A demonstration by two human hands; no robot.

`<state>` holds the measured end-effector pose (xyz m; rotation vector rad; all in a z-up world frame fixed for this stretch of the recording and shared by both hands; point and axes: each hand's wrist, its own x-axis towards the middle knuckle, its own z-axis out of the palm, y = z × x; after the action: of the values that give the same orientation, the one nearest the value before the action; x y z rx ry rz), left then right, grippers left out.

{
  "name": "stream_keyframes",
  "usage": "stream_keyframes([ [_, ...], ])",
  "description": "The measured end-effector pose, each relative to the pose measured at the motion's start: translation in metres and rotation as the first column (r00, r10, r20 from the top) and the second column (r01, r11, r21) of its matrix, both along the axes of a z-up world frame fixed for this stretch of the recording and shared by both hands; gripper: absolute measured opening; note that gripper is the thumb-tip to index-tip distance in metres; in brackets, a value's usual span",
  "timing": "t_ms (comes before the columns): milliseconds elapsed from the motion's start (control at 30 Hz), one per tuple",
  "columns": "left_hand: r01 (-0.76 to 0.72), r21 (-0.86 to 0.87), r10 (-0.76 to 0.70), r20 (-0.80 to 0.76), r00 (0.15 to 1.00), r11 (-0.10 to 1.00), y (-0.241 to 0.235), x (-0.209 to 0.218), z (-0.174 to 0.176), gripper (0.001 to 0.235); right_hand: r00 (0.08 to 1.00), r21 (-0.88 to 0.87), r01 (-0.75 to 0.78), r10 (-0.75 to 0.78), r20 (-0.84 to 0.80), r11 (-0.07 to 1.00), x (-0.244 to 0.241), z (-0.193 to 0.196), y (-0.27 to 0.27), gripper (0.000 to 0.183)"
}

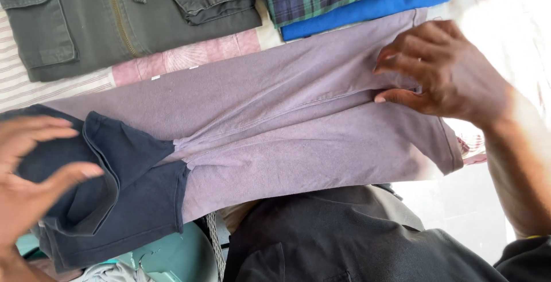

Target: The person takes a grey t-shirt from a laundry basket and lays it on a bed. They smooth the fabric, fold the sleeves inward, and then fold the shirt in half and again into a compact rectangle. The folded shirt is placed on top of a stack of other folded clothes.

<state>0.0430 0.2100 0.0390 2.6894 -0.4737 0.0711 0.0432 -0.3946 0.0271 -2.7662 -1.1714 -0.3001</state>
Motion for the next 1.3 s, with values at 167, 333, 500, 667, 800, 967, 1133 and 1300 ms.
stream_keyframes([
  [167,0.129,0.248,-0.133,0.001,0.991,0.960,-0.026,-0.023,0.013,0.069,0.975,-0.173,0.012,0.027,0.222,0.985,-0.012,-0.001,0.013,0.007],
  [333,0.037,0.220,-0.011,-0.122,0.992,0.975,-0.021,-0.034,0.010,0.029,0.948,-0.225,0.089,-0.013,0.317,0.970,-0.022,0.005,0.007,0.008],
  [500,-0.149,0.138,0.183,-0.285,0.941,0.979,-0.034,-0.034,0.022,0.076,0.972,-0.244,0.013,0.045,0.232,0.970,-0.025,-0.006,0.010,0.009],
  [667,-0.176,-0.039,0.151,-0.350,0.925,0.984,-0.039,-0.031,0.027,0.082,0.982,-0.150,-0.010,0.038,0.187,0.989,-0.029,-0.010,0.002,0.015],
  [800,-0.166,-0.090,0.126,-0.343,0.931,0.982,-0.042,-0.034,0.037,0.079,0.985,-0.081,-0.009,0.023,0.172,0.997,-0.029,-0.012,0.009,0.007],
  [967,-0.137,-0.262,0.054,-0.298,0.953,0.955,-0.035,-0.039,0.053,0.073,0.999,0.063,-0.048,0.046,0.027,0.997,-0.004,-0.016,0.030,0.038],
  [1133,0.024,-0.512,-0.316,-0.490,0.812,0.858,-0.025,-0.041,0.071,0.068,0.928,-0.114,-0.153,0.182,0.324,0.982,0.016,0.042,0.142,0.050],
  [1300,0.067,-0.429,-0.155,-0.175,0.972,0.901,0.007,-0.025,0.050,0.042,0.937,-0.102,-0.218,0.237,0.256,0.971,0.045,0.037,0.232,0.046],
])
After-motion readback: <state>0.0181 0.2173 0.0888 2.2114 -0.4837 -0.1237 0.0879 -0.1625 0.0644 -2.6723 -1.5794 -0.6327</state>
